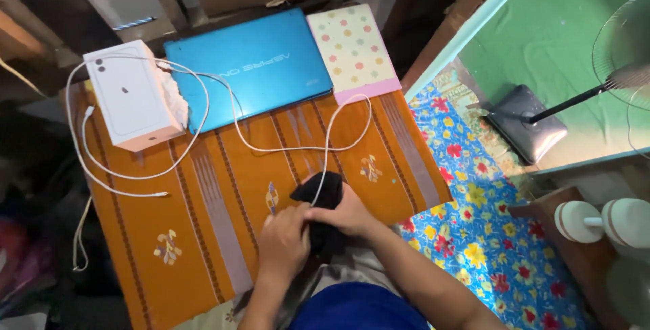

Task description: Untangle and organize various white charging cables on a desk.

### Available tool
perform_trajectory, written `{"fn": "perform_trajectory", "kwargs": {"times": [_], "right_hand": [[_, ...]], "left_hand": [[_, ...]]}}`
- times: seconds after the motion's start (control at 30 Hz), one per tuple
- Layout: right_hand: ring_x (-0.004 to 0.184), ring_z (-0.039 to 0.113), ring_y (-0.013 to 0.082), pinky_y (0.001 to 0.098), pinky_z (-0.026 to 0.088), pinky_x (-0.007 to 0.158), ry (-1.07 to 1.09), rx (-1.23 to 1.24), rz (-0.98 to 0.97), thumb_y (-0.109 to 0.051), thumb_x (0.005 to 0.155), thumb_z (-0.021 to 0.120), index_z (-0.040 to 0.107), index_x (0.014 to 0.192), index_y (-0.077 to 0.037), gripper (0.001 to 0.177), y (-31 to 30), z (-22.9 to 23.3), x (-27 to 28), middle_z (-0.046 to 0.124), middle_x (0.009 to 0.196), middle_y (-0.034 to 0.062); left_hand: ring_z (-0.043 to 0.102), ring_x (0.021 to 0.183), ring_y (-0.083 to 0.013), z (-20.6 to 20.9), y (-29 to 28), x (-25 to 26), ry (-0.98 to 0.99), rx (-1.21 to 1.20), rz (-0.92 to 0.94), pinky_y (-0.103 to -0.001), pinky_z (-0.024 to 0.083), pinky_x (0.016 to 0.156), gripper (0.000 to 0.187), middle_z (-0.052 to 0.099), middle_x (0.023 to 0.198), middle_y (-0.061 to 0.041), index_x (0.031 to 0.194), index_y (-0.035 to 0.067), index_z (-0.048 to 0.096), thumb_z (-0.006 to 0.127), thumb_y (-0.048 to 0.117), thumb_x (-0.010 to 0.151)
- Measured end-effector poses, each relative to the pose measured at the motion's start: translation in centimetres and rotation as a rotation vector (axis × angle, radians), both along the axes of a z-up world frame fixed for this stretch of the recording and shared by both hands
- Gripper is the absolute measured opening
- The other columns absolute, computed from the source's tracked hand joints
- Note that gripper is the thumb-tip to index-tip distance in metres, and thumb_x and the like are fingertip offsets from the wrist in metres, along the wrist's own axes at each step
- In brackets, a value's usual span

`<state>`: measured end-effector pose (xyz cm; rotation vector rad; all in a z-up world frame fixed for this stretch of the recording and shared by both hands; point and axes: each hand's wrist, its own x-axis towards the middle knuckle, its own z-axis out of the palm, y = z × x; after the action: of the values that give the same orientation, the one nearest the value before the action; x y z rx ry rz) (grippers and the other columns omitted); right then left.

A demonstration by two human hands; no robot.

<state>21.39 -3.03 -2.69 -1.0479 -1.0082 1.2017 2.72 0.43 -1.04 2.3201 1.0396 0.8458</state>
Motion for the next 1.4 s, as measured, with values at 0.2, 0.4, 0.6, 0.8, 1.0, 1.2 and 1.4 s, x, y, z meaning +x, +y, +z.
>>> {"fn": "perform_trajectory", "kwargs": {"times": [0.2,0.4,0.6,0.8,1.0,1.2,1.4], "right_hand": [[0.089,0.067,0.0183,0.0335,0.057,0.080,0.107,-0.269,-0.261,-0.009,0.087,0.080,0.069,0.116,0.001,0.033,0.3,2.9,1.4,0.071,0.099,0.0095],[0.099,0.065,0.0222,0.0387,0.055,0.088,0.412,-0.063,-0.597,-0.005,0.093,0.069,0.059,0.132,0.000,0.041,-1.4,7.2,3.3,0.066,0.113,0.0105],[0.133,0.059,0.0307,0.0446,0.047,0.116,-0.556,0.451,-0.668,-0.007,0.095,0.066,0.055,0.138,-0.007,0.044,-1.3,6.6,1.9,0.058,0.141,0.0177],[0.124,0.060,0.0365,0.0478,0.045,0.105,-0.983,0.317,-0.183,-0.008,0.072,0.077,0.067,0.130,-0.009,0.059,2.0,6.4,-0.1,0.060,0.142,0.0184],[0.122,0.065,0.0333,0.0399,0.052,0.104,-0.874,0.276,-0.238,0.001,0.071,0.067,0.068,0.129,-0.010,0.059,1.8,5.5,0.3,0.066,0.133,0.0154],[0.112,0.063,0.0252,0.0337,0.051,0.101,-0.444,0.104,-0.471,-0.012,0.104,0.060,0.059,0.130,-0.001,0.028,-0.4,4.6,-2.0,0.066,0.122,0.0137],[0.110,0.064,0.0225,0.0382,0.052,0.097,0.486,-0.388,-0.371,-0.025,0.107,0.047,0.053,0.138,-0.002,0.039,0.0,2.5,-3.2,0.066,0.123,0.0117]], "left_hand": [[0.067,0.078,-0.0309,0.6,0.6,0.5,0.037,0.015,-0.076,-0.045,0.047,0.068,0.025,0.068,0.083,-0.010,0.118,0.012,0.067,0.064,0.016,0.094],[0.061,0.063,-0.0163,0.7,2.3,0.8,-0.313,-0.397,0.042,-0.032,0.048,0.056,0.021,0.065,0.078,-0.005,0.121,0.009,0.066,0.057,0.017,0.104],[0.049,0.054,-0.0077,-1.2,2.5,2.5,-0.759,-0.935,0.021,-0.024,0.043,0.049,0.022,0.059,0.075,-0.002,0.122,0.002,0.057,0.049,0.016,0.106],[0.056,0.061,-0.0079,-3.3,2.6,1.6,-0.702,-0.873,-0.020,-0.024,0.048,0.055,0.017,0.061,0.079,-0.002,0.114,0.000,0.056,0.050,0.013,0.105],[0.053,0.062,-0.0074,-2.7,2.5,1.3,-0.793,-0.926,-0.068,-0.024,0.045,0.055,0.024,0.060,0.079,-0.002,0.121,-0.001,0.060,0.053,0.019,0.108],[0.050,0.062,-0.0068,-3.9,2.3,1.0,-0.903,-0.925,-0.004,-0.023,0.042,0.054,0.030,0.059,0.080,-0.001,0.128,0.001,0.060,0.054,0.022,0.107],[0.064,0.086,-0.0187,0.3,2.3,1.4,-0.667,-0.471,0.039,-0.031,0.051,0.076,0.025,0.069,0.099,-0.010,0.126,0.000,0.067,0.060,0.015,0.107]]}}
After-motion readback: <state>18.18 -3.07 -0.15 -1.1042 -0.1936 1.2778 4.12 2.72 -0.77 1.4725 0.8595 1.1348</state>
